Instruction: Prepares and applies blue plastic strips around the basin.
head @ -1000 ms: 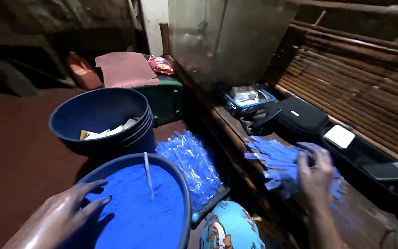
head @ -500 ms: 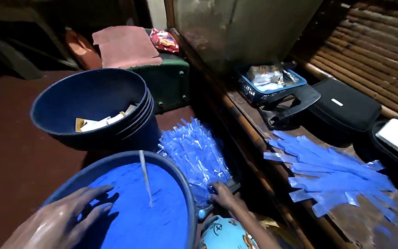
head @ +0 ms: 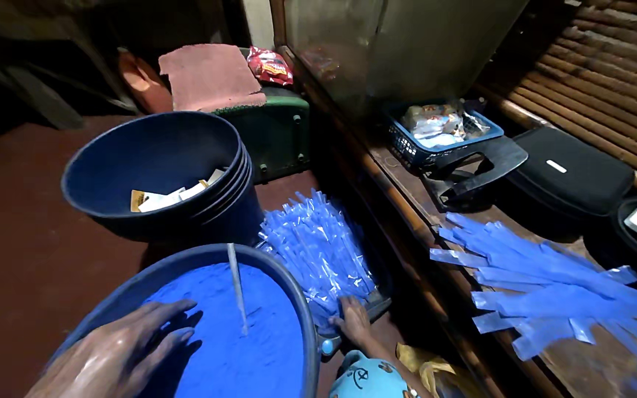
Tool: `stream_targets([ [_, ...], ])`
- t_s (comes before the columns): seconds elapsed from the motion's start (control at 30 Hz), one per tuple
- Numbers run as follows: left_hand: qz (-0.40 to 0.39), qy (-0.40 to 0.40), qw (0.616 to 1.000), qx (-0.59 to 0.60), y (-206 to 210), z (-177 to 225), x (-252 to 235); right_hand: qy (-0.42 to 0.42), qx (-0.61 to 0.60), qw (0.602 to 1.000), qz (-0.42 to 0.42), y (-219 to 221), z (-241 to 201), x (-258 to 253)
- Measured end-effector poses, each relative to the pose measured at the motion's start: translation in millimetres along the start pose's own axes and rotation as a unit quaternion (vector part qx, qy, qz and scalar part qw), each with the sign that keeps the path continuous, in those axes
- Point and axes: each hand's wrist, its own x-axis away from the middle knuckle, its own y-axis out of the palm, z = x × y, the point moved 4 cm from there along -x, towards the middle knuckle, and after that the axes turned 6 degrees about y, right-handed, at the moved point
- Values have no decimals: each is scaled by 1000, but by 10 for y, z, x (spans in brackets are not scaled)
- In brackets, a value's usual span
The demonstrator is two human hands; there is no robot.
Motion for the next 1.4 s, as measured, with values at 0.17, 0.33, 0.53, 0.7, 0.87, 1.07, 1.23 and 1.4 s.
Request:
stream_targets([
  [0.17,1,3,1000,0,12,23,11,25,-2,1000,-18,0,-16,-65],
  [0.33,24,16,1000,9,-24,51,38,16,-159,987,10,-320,45,-50],
  [0.53,38,22,999,12,-36,126,54,-29,-76,995,-54,-249,80,-97],
  [0.7,54,18,998,11,-44,102,109,-48,15,996,-71,8,49,-124],
  [0.87,73,27,997,11,-79,105,137,-55,-134,987,75,-598,-92,72],
  [1.07,117,69,991,12,-133,157,113,-136,-231,938,220,-1618,-486,610],
  [1.23,209,118,970,31,-190,229,61,-303,-269,891,204,-2326,-1118,1373],
  [1.4,290,202,921,166,-359,407,40,-495,-182,850,-9,-2491,-1997,2085],
])
